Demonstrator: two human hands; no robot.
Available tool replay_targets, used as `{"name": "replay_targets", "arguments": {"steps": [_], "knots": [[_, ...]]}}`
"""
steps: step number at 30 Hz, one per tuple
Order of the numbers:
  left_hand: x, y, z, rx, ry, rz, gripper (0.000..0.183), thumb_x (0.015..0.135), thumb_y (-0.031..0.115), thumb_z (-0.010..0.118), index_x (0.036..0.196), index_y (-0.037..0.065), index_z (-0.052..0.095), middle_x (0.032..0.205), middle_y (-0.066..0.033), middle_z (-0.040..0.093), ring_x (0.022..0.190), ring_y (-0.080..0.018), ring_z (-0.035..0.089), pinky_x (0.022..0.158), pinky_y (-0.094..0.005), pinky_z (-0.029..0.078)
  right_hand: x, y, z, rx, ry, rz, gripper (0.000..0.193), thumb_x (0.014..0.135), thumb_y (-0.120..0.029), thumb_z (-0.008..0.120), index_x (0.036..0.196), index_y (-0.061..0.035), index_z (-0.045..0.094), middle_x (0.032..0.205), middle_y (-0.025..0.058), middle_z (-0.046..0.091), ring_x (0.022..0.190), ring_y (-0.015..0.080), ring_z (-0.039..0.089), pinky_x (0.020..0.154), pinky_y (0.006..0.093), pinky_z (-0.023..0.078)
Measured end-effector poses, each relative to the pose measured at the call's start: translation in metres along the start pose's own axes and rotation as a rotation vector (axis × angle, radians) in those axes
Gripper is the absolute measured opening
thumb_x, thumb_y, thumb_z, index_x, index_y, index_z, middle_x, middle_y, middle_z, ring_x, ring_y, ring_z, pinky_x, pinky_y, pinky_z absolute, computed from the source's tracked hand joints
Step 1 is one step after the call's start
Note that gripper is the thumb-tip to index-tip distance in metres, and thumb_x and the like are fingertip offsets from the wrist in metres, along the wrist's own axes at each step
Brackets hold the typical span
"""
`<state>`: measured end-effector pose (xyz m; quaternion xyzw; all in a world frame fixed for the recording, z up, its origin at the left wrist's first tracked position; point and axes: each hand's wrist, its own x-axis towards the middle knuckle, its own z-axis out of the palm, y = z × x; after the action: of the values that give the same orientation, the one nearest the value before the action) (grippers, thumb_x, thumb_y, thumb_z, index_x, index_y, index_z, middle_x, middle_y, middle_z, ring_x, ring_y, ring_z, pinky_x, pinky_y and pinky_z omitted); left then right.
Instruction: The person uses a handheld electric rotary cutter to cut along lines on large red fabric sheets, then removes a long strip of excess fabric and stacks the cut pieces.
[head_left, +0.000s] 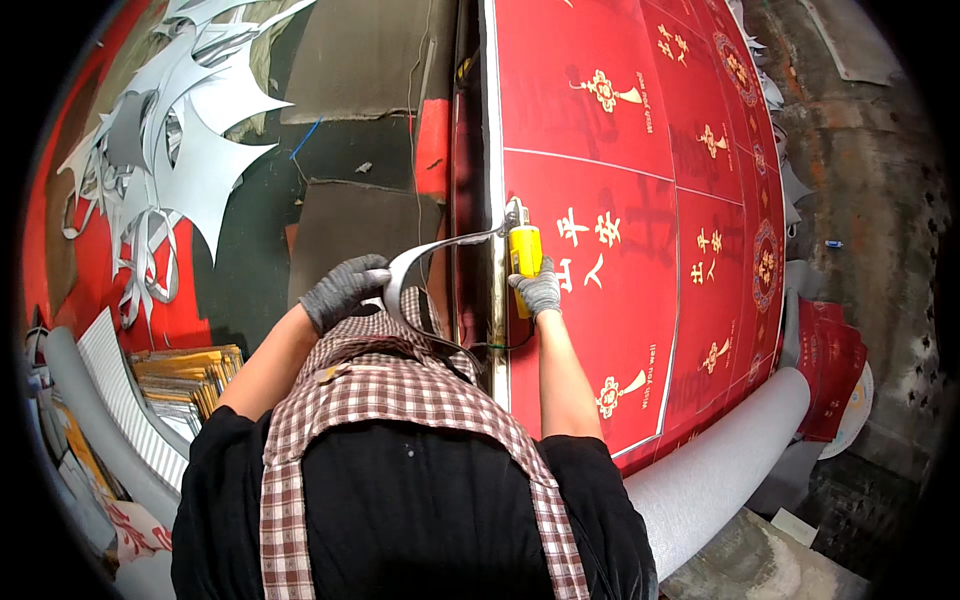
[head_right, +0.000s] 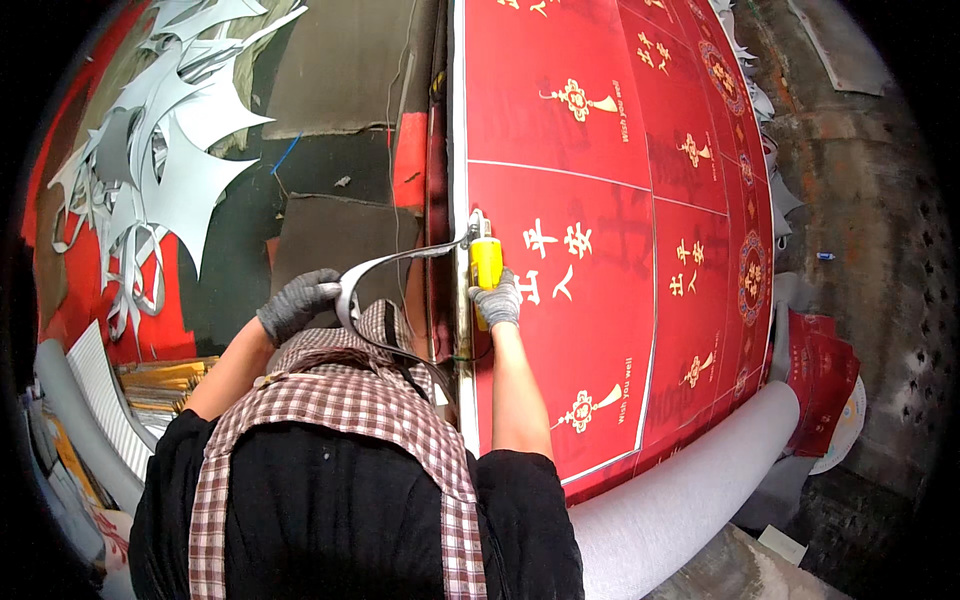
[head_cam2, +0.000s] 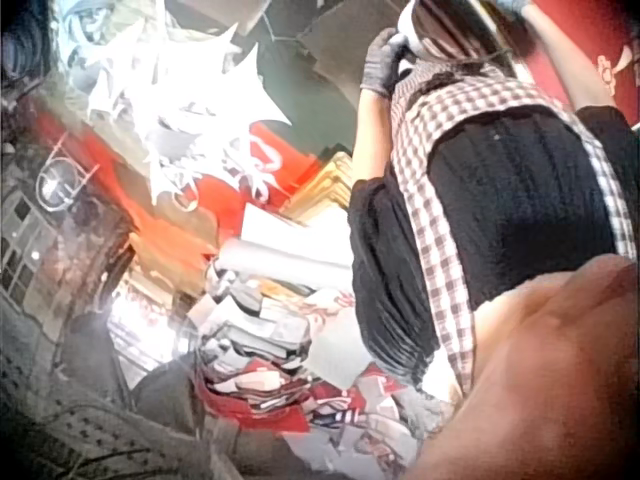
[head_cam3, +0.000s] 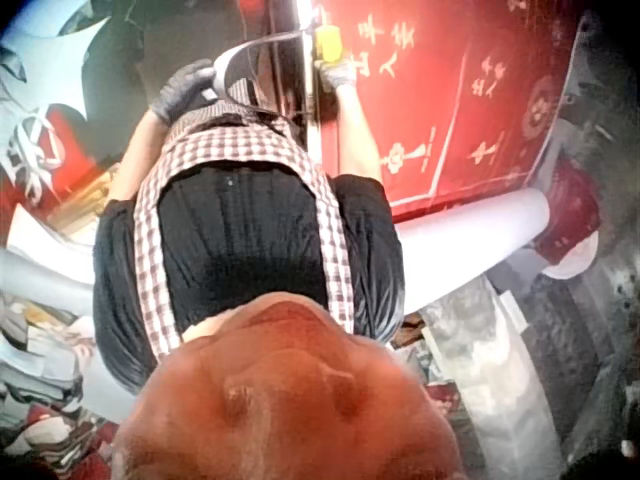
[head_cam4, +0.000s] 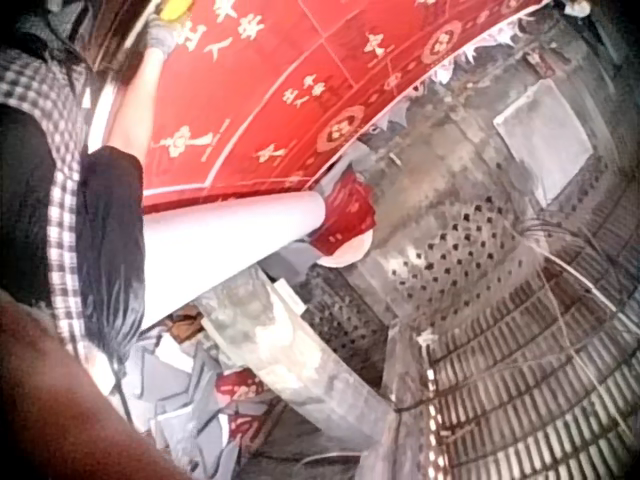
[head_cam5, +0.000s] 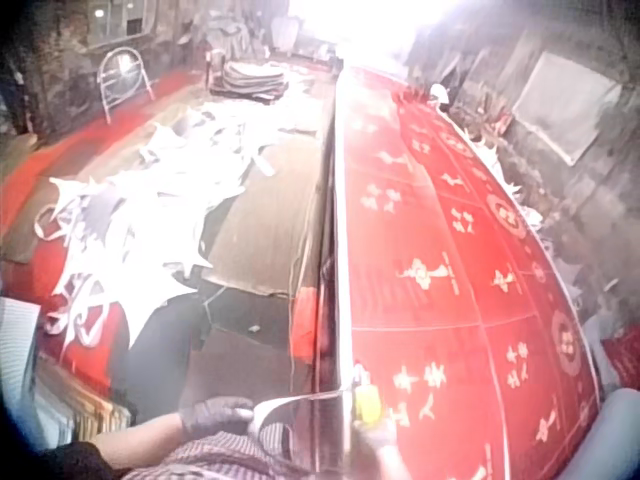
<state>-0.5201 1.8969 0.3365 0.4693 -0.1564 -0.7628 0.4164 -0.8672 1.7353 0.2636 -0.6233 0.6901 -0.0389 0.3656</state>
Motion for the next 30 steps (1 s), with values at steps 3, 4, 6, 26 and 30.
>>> {"name": "replay_targets", "arguments": {"steps": [3, 4, 6, 26, 30], "knots": [[-0.008, 0.030, -0.020, 0.002, 0.080, 0.114, 0.034, 0.087, 0.026, 0.061, 0.111, 0.003, 0.057, 0.098, -0.0029, 0.060, 0.089, -0.0136, 0.057, 0.081, -0.0288, 0.047, 0.040, 0.008, 0.012, 0.042, 0.025, -0.017, 0.075, 0.061, -0.021, 0.082, 0.123, -0.0055, 0.042, 0.090, 0.0134, 0.063, 0.078, 0.0257, 0.062, 0.073, 0.0370, 0.051], [-0.014, 0.042, -0.028, -0.016, 0.119, 0.122, 0.033, 0.087, 0.025, 0.061, 0.111, 0.002, 0.057, 0.098, -0.0035, 0.060, 0.089, -0.0143, 0.057, 0.083, -0.0295, 0.047, 0.047, -0.002, 0.013, 0.062, 0.009, -0.012, 0.074, 0.061, -0.020, 0.082, 0.122, -0.0055, 0.042, 0.089, 0.0132, 0.063, 0.078, 0.0257, 0.061, 0.073, 0.0370, 0.051], [-0.018, 0.056, -0.046, -0.037, 0.102, 0.161, 0.031, 0.087, 0.023, 0.061, 0.110, 0.003, 0.057, 0.098, -0.0040, 0.060, 0.091, -0.0144, 0.057, 0.084, -0.0301, 0.047, 0.062, -0.019, 0.010, 0.063, 0.008, -0.015, 0.073, 0.062, -0.020, 0.082, 0.122, -0.0045, 0.042, 0.089, 0.0131, 0.063, 0.077, 0.0254, 0.061, 0.072, 0.0371, 0.051], [0.052, 0.223, -0.169, -0.677, 0.484, 0.630, 0.019, 0.087, 0.014, 0.057, 0.100, 0.000, 0.060, 0.083, -0.0157, 0.066, 0.081, -0.0290, 0.065, 0.089, -0.0435, 0.051, 0.189, -0.144, -0.002, 0.037, 0.078, -0.015, 0.073, 0.064, -0.026, 0.080, 0.123, -0.0037, 0.044, 0.094, 0.0194, 0.064, 0.087, 0.0351, 0.064, 0.076, 0.0412, 0.050], [0.062, 0.243, -0.175, -0.722, 0.614, 0.691, 0.016, 0.087, 0.015, 0.057, 0.094, 0.001, 0.060, 0.081, -0.0162, 0.066, 0.082, -0.0302, 0.064, 0.091, -0.0445, 0.050, 0.219, -0.166, -0.007, 0.067, 0.046, -0.029, 0.063, 0.064, -0.020, 0.081, 0.115, -0.0044, 0.048, 0.088, 0.0134, 0.064, 0.079, 0.0285, 0.064, 0.072, 0.0382, 0.051]]}}
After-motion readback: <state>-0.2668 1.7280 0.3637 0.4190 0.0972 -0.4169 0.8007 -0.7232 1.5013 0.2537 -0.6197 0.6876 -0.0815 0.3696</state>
